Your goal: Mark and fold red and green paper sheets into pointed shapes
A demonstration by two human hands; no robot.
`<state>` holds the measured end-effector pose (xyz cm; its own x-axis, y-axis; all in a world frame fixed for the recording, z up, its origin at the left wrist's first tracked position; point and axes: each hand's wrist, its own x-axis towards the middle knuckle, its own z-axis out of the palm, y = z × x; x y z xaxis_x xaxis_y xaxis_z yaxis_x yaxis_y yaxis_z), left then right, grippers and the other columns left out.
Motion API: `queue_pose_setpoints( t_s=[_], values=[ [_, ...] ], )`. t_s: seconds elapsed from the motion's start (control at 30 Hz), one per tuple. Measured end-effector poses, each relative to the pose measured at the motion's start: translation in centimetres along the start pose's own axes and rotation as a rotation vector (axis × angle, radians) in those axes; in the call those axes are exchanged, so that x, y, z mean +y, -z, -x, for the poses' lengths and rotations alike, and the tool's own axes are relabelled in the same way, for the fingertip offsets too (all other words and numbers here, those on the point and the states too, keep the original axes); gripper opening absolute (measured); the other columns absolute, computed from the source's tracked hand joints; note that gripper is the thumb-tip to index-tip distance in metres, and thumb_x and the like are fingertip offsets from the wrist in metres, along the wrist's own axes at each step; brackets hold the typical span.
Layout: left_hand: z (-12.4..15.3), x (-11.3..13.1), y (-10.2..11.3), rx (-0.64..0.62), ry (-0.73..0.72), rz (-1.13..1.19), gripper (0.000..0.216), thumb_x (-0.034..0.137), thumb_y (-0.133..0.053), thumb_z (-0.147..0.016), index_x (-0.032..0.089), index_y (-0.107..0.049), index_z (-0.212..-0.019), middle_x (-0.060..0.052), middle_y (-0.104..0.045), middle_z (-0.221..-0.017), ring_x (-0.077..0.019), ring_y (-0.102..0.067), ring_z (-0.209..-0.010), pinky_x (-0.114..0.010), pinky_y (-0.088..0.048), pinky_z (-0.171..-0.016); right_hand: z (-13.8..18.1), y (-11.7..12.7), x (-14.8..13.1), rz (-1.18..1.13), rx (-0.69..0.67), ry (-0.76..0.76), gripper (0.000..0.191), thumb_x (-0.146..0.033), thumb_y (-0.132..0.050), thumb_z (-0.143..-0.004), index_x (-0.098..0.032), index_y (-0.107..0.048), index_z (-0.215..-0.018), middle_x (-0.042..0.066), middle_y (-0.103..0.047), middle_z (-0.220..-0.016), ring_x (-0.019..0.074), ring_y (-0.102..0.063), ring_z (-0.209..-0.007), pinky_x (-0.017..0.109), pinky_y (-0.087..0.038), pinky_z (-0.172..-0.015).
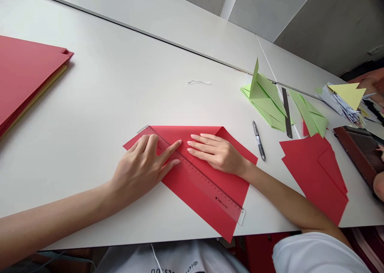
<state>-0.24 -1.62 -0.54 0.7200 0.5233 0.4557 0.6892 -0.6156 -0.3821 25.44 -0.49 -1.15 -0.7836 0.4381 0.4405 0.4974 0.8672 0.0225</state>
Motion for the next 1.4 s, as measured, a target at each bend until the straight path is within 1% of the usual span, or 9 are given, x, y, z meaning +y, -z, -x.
queue_pose_setpoints(
  t_s=[0.1, 0.17, 0.33, 0.47, 0.67, 0.83, 1.0, 1.17, 1.4],
  values=[
    [0.0, -0.1, 0.1, -0.003, -0.013, -0.013, 0.038, 0.039, -0.049, -0.096, 0.022, -0.060, -0.128, -0.009, -0.053, -0.075, -0.0202, -0.053, -0.066, -0.030, -0.045, -0.054, 0.0, 0.0, -0.2, -0.036, -0.044, -0.013, 0.038, -0.006, -0.042, -0.091, -0.014, -0.066, -0.119, 0.007, -0.064, -0.128, 0.0200, -0.046, -0.133, 0.041, -0.046, -0.108],
    [0.1, -0.2, 0.0, 0.008, -0.018, -0.020, 0.038, 0.038, -0.049, -0.096, 0.020, -0.061, -0.127, -0.009, -0.053, -0.076, -0.0206, -0.052, -0.066, -0.030, -0.044, -0.052, -0.2, 0.1, -0.6, -0.064, -0.086, -0.026, 0.043, -0.010, -0.040, -0.089, -0.011, -0.062, -0.125, 0.009, -0.059, -0.134, 0.0209, -0.039, -0.138, 0.044, -0.041, -0.112],
    [0.3, -0.5, -0.1, -0.016, -0.043, -0.025, 0.038, 0.041, -0.043, -0.098, 0.020, -0.062, -0.124, -0.008, -0.053, -0.077, -0.0220, -0.052, -0.072, -0.031, -0.046, -0.056, -1.7, 0.3, -1.9, -0.030, -0.234, -0.157, 0.048, -0.030, -0.038, -0.100, -0.014, -0.041, -0.145, 0.007, -0.033, -0.154, 0.0221, -0.016, -0.147, 0.048, -0.023, -0.120],
    [0.2, -0.7, -0.2, -0.053, -0.038, -0.006, 0.041, 0.040, -0.039, -0.099, 0.022, -0.056, -0.131, -0.007, -0.053, -0.077, -0.0225, -0.054, -0.076, -0.031, -0.048, -0.059, -2.9, 0.1, -2.0, 0.007, -0.311, -0.196, 0.057, -0.040, -0.033, -0.102, -0.008, -0.029, -0.149, 0.009, -0.024, -0.158, 0.0227, -0.012, -0.148, 0.048, -0.013, -0.122],
    [0.2, -0.8, -0.2, -0.061, -0.037, 0.031, 0.039, 0.037, -0.037, -0.100, 0.025, -0.055, -0.133, -0.008, -0.054, -0.077, -0.0229, -0.055, -0.078, -0.031, -0.048, -0.058, -3.7, -0.4, -1.6, 0.004, -0.329, -0.228, 0.063, -0.045, -0.032, -0.102, -0.005, -0.023, -0.151, 0.011, -0.022, -0.158, 0.0220, -0.013, -0.148, 0.049, -0.015, -0.122],
    [0.3, -0.6, -0.2, -0.081, -0.025, 0.036, 0.039, 0.031, -0.038, -0.100, 0.019, -0.057, -0.132, -0.009, -0.056, -0.079, -0.0249, -0.057, -0.080, -0.033, -0.048, -0.061, -3.5, -0.6, -1.4, -0.023, -0.337, -0.265, 0.063, -0.046, -0.027, -0.103, -0.009, -0.018, -0.152, 0.008, -0.020, -0.159, 0.0201, -0.012, -0.149, 0.048, -0.011, -0.123],
    [0.4, -0.5, -0.4, -0.009, -0.020, 0.045, 0.039, 0.036, -0.043, -0.098, 0.018, -0.061, -0.128, -0.009, -0.054, -0.078, -0.0253, -0.059, -0.079, -0.032, -0.046, -0.058, -2.5, -0.2, -0.9, -0.009, -0.343, -0.326, 0.064, -0.047, -0.026, -0.103, -0.009, -0.014, -0.153, 0.009, -0.019, -0.159, 0.0187, -0.009, -0.149, 0.048, -0.009, -0.123],
    [0.4, -0.4, -0.5, -0.028, -0.040, -0.035, 0.039, 0.034, -0.041, -0.099, 0.018, -0.060, -0.129, -0.012, -0.055, -0.081, -0.0245, -0.058, -0.077, -0.033, -0.047, -0.061, -1.3, 0.5, 0.3, 0.034, -0.385, -0.390, 0.063, -0.047, -0.024, -0.103, -0.012, -0.014, -0.154, 0.006, -0.016, -0.160, 0.0187, -0.004, -0.149, 0.047, -0.009, -0.123],
    [0.0, -0.4, -0.2, -0.024, -0.046, -0.062, 0.037, 0.034, -0.044, -0.098, 0.020, -0.062, -0.127, -0.012, -0.056, -0.080, -0.0226, -0.057, -0.074, -0.031, -0.046, -0.061, 0.3, 1.4, 1.6, 0.077, -0.421, -0.479, 0.060, -0.046, -0.024, -0.103, -0.016, -0.018, -0.154, 0.005, -0.014, -0.161, 0.0205, -0.005, -0.149, 0.049, -0.008, -0.122]
  ],
)
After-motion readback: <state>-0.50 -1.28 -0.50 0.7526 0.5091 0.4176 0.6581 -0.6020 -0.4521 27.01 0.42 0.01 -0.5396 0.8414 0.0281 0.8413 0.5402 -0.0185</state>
